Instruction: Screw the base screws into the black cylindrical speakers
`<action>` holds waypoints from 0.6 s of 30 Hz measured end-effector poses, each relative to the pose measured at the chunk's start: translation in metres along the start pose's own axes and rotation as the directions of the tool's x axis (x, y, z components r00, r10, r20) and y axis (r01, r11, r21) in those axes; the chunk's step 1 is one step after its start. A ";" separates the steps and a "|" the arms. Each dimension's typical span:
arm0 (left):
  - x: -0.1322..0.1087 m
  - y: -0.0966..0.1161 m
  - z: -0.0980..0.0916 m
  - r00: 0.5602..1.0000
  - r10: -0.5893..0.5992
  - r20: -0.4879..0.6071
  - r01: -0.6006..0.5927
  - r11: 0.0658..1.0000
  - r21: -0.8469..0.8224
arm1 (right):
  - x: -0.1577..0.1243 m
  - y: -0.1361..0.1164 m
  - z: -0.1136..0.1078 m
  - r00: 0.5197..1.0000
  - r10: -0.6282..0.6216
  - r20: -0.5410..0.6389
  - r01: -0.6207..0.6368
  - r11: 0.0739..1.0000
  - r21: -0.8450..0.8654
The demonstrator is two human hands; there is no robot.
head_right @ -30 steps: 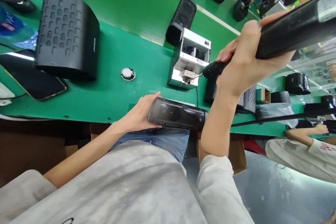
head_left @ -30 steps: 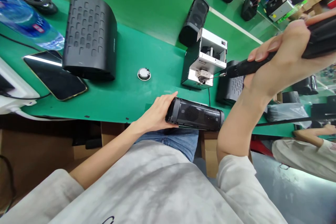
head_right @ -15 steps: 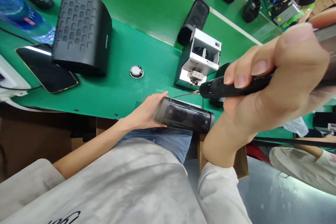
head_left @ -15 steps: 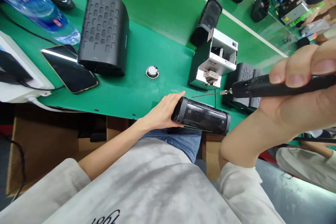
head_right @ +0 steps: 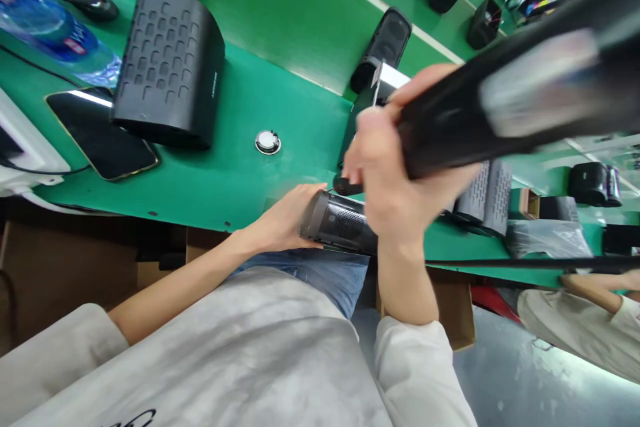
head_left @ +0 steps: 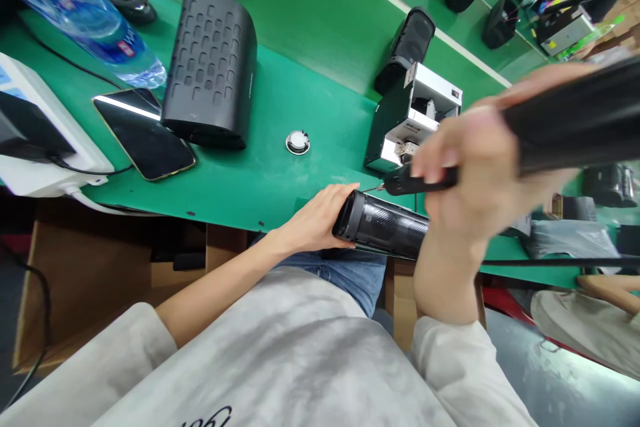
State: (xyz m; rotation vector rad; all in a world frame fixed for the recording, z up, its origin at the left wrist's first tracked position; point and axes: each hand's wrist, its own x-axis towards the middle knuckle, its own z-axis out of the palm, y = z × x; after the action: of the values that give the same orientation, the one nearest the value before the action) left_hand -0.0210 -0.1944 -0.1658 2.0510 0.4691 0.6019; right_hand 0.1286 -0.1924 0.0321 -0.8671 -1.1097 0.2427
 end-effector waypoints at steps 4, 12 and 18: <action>0.004 0.000 -0.001 1.000 0.007 -0.004 -0.007 0.997 -0.080 | -0.009 0.027 0.000 0.996 -0.036 0.084 0.029 0.997 0.078; 0.008 0.002 -0.004 1.000 0.001 0.017 0.000 0.996 -0.087 | -0.014 0.020 -0.005 0.996 0.021 0.087 -0.019 1.000 -0.021; 0.007 0.003 -0.004 1.000 -0.004 0.010 0.004 0.999 -0.053 | -0.021 0.026 -0.002 0.995 -0.031 0.094 0.038 0.997 -0.068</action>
State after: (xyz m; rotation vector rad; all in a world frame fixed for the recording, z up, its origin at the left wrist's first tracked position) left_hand -0.0179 -0.1897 -0.1595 2.0011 0.4470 0.5959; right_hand 0.1266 -0.1881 -0.0013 -0.9051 -1.2250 0.2183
